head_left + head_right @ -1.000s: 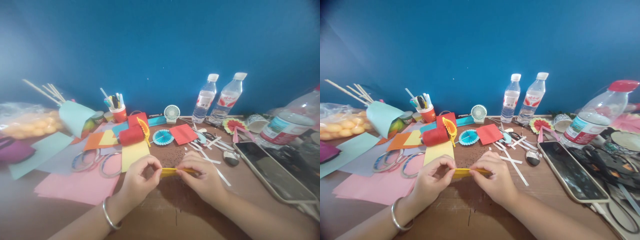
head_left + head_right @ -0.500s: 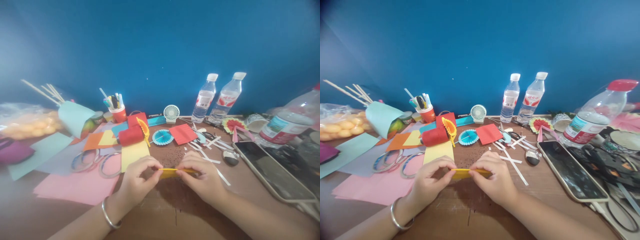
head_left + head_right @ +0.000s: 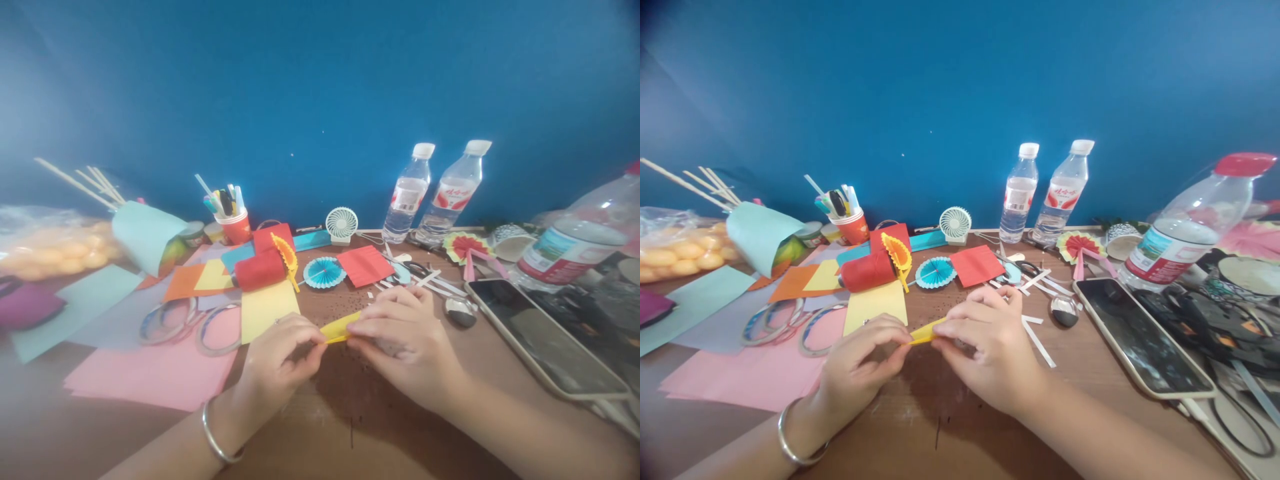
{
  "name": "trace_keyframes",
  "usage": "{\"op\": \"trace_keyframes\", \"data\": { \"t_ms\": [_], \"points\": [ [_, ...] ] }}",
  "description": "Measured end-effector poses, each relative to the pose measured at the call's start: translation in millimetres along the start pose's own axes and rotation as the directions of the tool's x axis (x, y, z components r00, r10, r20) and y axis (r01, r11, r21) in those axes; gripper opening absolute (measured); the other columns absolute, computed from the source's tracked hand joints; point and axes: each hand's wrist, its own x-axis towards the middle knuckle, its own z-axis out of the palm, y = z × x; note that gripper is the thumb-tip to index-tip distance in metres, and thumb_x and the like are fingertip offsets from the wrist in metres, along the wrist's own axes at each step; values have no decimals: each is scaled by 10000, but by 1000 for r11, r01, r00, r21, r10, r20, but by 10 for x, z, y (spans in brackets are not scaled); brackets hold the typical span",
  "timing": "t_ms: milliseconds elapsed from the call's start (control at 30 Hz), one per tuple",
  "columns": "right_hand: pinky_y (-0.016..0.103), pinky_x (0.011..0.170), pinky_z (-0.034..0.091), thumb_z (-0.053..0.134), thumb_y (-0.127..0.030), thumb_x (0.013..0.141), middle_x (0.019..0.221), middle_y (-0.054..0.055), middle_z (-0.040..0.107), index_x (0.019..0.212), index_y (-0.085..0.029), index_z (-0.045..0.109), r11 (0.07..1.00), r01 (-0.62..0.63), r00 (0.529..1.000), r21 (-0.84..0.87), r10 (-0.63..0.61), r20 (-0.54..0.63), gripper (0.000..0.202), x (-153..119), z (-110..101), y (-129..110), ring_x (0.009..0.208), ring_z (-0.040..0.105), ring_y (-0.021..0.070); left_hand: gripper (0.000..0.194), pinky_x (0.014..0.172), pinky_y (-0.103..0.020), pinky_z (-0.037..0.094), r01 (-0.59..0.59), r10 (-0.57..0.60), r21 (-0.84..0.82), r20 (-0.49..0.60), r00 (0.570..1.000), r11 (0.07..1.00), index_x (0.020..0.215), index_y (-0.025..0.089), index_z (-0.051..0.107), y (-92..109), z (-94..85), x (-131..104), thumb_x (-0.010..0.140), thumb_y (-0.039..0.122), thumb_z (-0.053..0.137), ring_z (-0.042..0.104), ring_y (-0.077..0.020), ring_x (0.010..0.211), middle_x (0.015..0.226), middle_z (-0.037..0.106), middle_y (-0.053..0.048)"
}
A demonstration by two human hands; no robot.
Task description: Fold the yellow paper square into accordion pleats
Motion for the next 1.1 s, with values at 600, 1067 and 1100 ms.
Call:
{"op": "trace_keyframes", "data": {
  "t_ms": [600, 1067, 1100],
  "points": [
    [358, 741, 234, 603, -178, 812, 657, -42, 645, 713, -215, 649, 997, -30, 998, 65, 26, 61, 116, -45, 53, -71, 692, 522, 141, 99, 629, -242, 479, -23, 23, -22, 33, 999, 999, 801, 157, 595, 36, -2, 2, 757, 69, 604, 579, -120, 692, 736, 620, -28],
    [345, 727, 239, 572, -146, 825, 698, -52, 647, 714, -201, 593, 998, 35, 995, 50, -40, 95, 125, -80, 88, -83, 730, 506, 133, 183, 650, -295, 504, -73, 75, -42, 45, 996, 996, 864, 154, 595, 94, 8, 14, 729, 32, 580, 579, -148, 722, 764, 619, -55],
    [344, 728, 240, 575, -149, 823, 696, -51, 646, 715, -202, 592, 998, 32, 995, 50, -36, 93, 122, -82, 90, -84, 727, 506, 132, 184, 653, -292, 503, -78, 80, -36, 45, 996, 996, 861, 156, 597, 94, 7, 11, 730, 28, 580, 580, -146, 720, 762, 621, -51]
  ]
}}
